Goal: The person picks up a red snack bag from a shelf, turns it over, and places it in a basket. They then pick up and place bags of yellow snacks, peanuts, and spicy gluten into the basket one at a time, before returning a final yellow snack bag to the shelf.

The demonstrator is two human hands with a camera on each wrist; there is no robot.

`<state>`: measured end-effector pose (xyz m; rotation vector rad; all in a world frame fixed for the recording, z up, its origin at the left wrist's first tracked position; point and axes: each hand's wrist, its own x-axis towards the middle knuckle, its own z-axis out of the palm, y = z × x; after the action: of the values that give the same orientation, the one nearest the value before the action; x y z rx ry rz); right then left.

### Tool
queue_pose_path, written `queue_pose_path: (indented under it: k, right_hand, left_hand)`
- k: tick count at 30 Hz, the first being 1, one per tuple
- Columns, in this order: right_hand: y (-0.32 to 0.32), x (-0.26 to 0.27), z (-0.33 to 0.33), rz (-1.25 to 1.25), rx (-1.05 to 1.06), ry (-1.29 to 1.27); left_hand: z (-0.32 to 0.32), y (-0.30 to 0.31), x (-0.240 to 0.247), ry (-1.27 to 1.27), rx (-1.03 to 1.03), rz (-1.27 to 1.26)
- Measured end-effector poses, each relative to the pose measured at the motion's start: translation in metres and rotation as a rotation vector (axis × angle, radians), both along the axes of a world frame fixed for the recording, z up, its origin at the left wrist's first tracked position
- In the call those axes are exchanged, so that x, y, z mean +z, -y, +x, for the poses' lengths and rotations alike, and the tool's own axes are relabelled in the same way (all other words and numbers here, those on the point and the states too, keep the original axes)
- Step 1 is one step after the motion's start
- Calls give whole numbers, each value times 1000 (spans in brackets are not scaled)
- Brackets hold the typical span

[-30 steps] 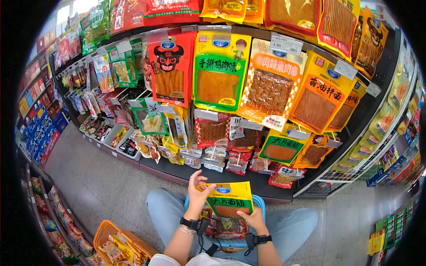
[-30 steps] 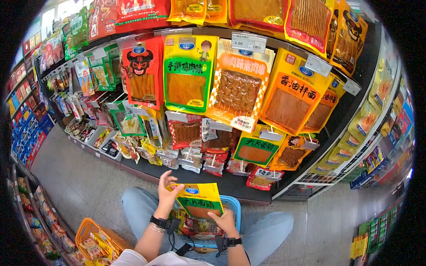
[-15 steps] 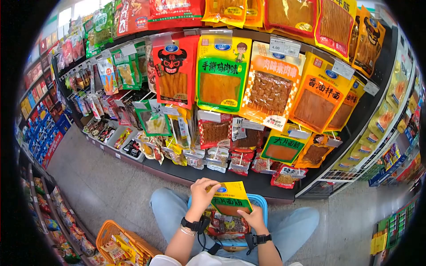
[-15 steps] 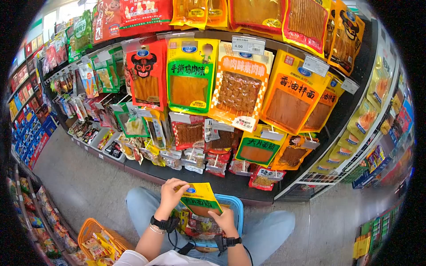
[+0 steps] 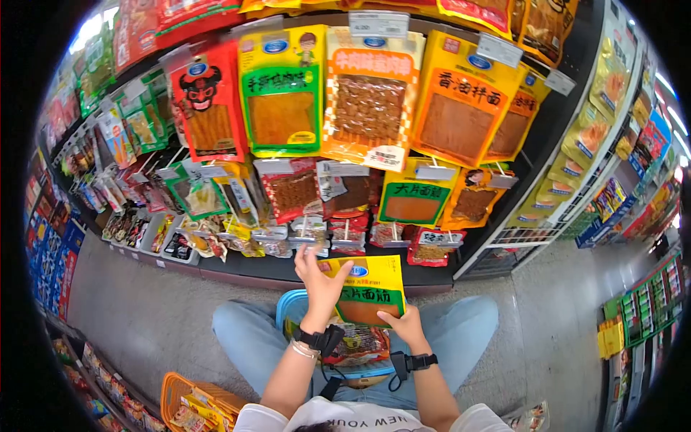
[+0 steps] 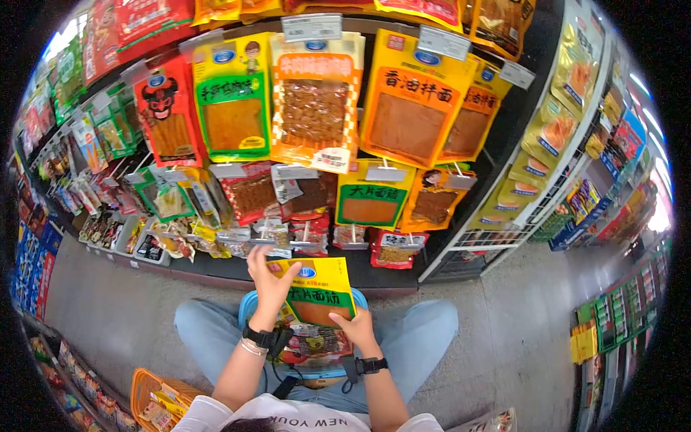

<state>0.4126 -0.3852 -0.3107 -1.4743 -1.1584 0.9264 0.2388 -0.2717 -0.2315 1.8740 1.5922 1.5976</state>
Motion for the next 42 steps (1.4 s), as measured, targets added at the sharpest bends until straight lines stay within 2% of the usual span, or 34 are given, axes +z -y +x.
queue_pose_path:
  k: [1,4,5,8,10,12,13,16,19,22,26,30,34,42]
  right_hand:
    - [0,-6,7,-5,-23,-61]
    - [-1,0,26,28,-84,-165]
    - [-1,-2,33,30,-99,-195]
    - [-9,1,52,42,-145,-222]
    - [-21,7,65,100,-184,-193]
    - [-39,27,71,327,-214,-379]
    - [-51,31,77,393,-257,-386]
    - [-79,44,93,426,-482,-148]
    - [-103,60,102,421,-577,167]
    - [-118,76,108,338,-552,202]
    - [-140,96,114,385,-627,410]
    - [-163,108,126,492,-608,419]
    - [-174,118,136,439,-551,496]
    - [-198,128,151,561,-590,470]
  left_hand:
    - [6,-10,-13,-30,26,30]
    - [27,-19,-30,719,-500,-448]
    - [30,-24,-38,691,-645,-523]
    - [43,-22,-46,735,-684,-671]
    - [55,-21,-48,723,-676,-635]
    - [66,-21,-51,682,-675,-601]
    - [71,-23,-54,646,-681,-583]
    - [85,-28,-55,537,-664,-537]
    - [98,-39,-56,495,-637,-496]
    - [112,-52,-47,517,-618,-454]
    - [129,-69,-34,572,-594,-414]
    - [141,-83,-19,656,-620,-484]
    - [150,-95,-8,708,-611,-438]
    - [164,-107,5,793,-642,-454]
